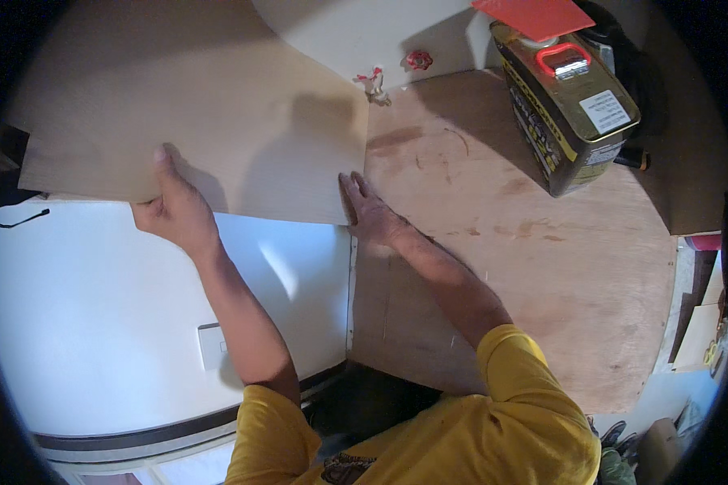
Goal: The person assembles a white curved cabinet door by positioning it, using a screwdriver to fasten it, and then wiping the surface with a cloth. They also handle cardboard pieces and move a fan within the room.
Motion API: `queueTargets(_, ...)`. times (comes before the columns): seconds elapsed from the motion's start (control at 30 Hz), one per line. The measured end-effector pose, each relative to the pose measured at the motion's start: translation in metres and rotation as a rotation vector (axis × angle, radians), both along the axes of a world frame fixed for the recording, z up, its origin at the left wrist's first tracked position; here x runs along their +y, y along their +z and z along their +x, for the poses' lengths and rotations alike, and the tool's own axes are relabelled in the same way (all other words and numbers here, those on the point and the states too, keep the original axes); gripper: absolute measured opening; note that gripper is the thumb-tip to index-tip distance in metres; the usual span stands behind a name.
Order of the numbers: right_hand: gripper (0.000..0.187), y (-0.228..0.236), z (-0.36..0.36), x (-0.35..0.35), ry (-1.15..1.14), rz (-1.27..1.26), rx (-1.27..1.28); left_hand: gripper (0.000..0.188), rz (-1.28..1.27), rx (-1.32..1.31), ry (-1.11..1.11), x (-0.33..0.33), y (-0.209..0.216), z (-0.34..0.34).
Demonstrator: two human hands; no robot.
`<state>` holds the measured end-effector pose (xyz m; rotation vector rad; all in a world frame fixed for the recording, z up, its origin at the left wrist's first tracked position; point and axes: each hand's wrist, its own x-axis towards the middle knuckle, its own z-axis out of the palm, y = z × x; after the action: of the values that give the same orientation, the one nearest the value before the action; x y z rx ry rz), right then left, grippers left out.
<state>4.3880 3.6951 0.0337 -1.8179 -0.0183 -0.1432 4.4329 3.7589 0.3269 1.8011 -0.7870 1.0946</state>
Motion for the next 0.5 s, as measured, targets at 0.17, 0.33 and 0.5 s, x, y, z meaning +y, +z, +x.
queueTargets(0.17,0.102,-0.015,0.001,0.016,-0.103,0.016,0.018,0.023,0.017,0.018,0.054,-0.005,0.0,-0.003)
queueTargets(0.33,0.103,-0.008,-0.002,0.022,-0.052,0.055,0.037,0.024,-0.027,0.035,0.055,-0.006,0.001,-0.009)
queueTargets(0.5,0.099,-0.012,0.008,0.031,-0.092,-0.018,0.101,0.025,-0.037,0.06,0.044,-0.004,0.001,-0.009)
